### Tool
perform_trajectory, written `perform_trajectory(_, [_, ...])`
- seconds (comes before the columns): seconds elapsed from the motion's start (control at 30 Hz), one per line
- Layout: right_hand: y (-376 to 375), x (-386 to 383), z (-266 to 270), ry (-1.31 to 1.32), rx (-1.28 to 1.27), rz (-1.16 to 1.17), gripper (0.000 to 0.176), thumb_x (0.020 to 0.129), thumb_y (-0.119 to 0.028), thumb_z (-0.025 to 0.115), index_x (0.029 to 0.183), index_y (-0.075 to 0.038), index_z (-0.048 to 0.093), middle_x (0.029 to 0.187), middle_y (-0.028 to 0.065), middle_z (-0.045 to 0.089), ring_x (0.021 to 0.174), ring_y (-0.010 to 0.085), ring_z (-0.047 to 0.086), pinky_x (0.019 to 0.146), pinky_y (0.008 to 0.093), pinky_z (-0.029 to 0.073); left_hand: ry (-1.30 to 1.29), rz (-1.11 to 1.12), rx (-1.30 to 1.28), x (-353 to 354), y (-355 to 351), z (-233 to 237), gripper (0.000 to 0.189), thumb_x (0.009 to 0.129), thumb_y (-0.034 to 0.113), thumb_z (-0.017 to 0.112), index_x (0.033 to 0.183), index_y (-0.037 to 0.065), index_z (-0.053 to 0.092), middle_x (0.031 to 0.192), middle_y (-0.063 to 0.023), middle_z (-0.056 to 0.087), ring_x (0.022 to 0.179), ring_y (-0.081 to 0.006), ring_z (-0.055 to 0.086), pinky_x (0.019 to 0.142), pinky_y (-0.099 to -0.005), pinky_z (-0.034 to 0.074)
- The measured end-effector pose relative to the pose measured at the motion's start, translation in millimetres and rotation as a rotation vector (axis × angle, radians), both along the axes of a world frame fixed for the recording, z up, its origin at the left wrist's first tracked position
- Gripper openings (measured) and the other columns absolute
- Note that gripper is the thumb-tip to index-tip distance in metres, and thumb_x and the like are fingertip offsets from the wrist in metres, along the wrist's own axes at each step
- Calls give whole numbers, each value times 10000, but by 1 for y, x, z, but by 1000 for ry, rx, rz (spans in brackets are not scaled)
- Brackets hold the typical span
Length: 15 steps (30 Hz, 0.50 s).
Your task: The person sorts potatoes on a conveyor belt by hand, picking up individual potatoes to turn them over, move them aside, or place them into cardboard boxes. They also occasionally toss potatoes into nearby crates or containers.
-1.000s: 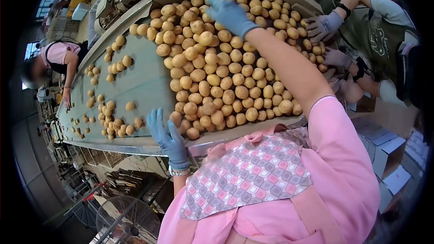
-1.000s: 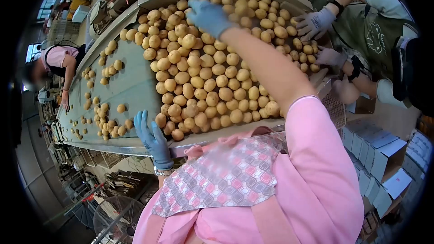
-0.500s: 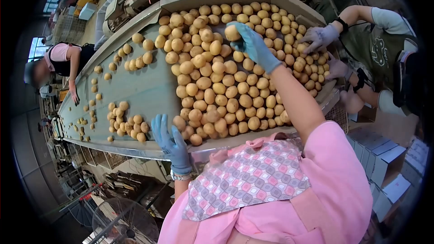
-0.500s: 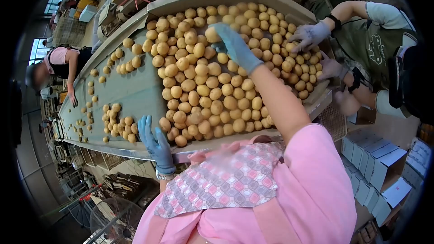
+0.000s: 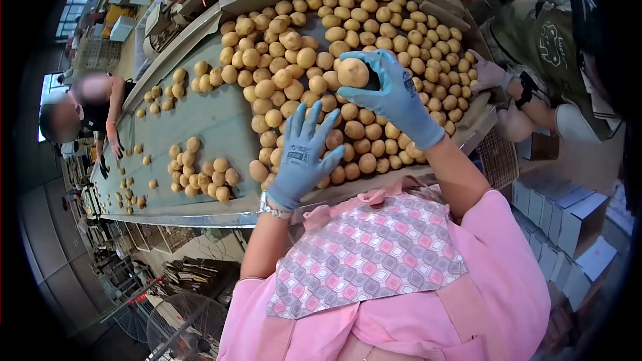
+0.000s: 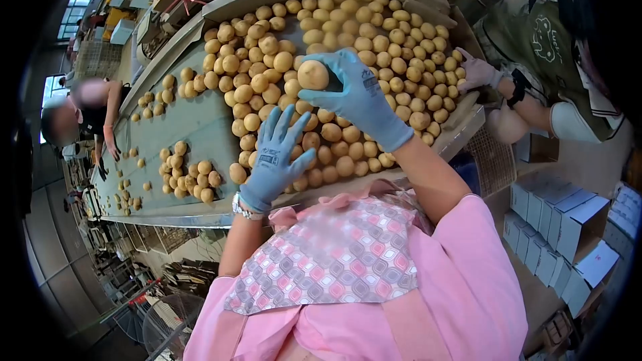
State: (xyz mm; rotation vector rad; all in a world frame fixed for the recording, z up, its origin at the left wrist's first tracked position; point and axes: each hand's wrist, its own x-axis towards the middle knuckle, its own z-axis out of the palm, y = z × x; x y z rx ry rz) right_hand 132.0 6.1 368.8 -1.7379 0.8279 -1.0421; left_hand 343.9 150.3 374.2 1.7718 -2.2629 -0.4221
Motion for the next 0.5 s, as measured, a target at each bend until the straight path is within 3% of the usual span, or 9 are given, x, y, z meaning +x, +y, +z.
perform_trajectory(0.03, [0,-3,4,48,-6,-21,602,842,-288,949,1364,-100,712,1203,86,615,1074,212,673,936,344,587,-89,-19,69,12,0,-9,743,981,400,737,1642,190,469,1720,-200,357,1597,-460,283,1294,-614,204])
perform_trajectory(0.17, [6,-9,9,98,-18,-64,579,834,-294,954,1319,-88,713,1156,73,629,1029,204,673,896,346,593,-208,189,-251,54,-34,-37,741,984,452,712,1636,188,479,1699,-214,382,1587,-462,302,1289,-605,222])
perform_trajectory(0.33, [7,-1,8,6,-25,-52,555,826,-293,955,1279,-80,715,1112,80,643,976,201,651,853,346,577,-276,121,-204,27,-103,-78,747,975,448,715,1636,202,467,1726,-141,370,1621,-440,243,1298,-644,165])
perform_trajectory(0.43, [5,-2,6,101,-49,-48,520,840,-263,938,1264,-68,709,1108,81,649,1004,220,656,878,359,570,-175,28,-139,3,-144,-102,666,985,386,688,1598,227,484,1674,-128,472,1626,-355,290,1309,-639,149])
perform_trajectory(0.5, [11,-3,14,55,66,-6,510,866,-204,907,1305,-59,692,1167,96,668,1056,223,663,905,376,569,-50,51,-131,5,-167,-102,671,975,376,704,1596,240,489,1666,-133,483,1618,-370,308,1305,-634,160])
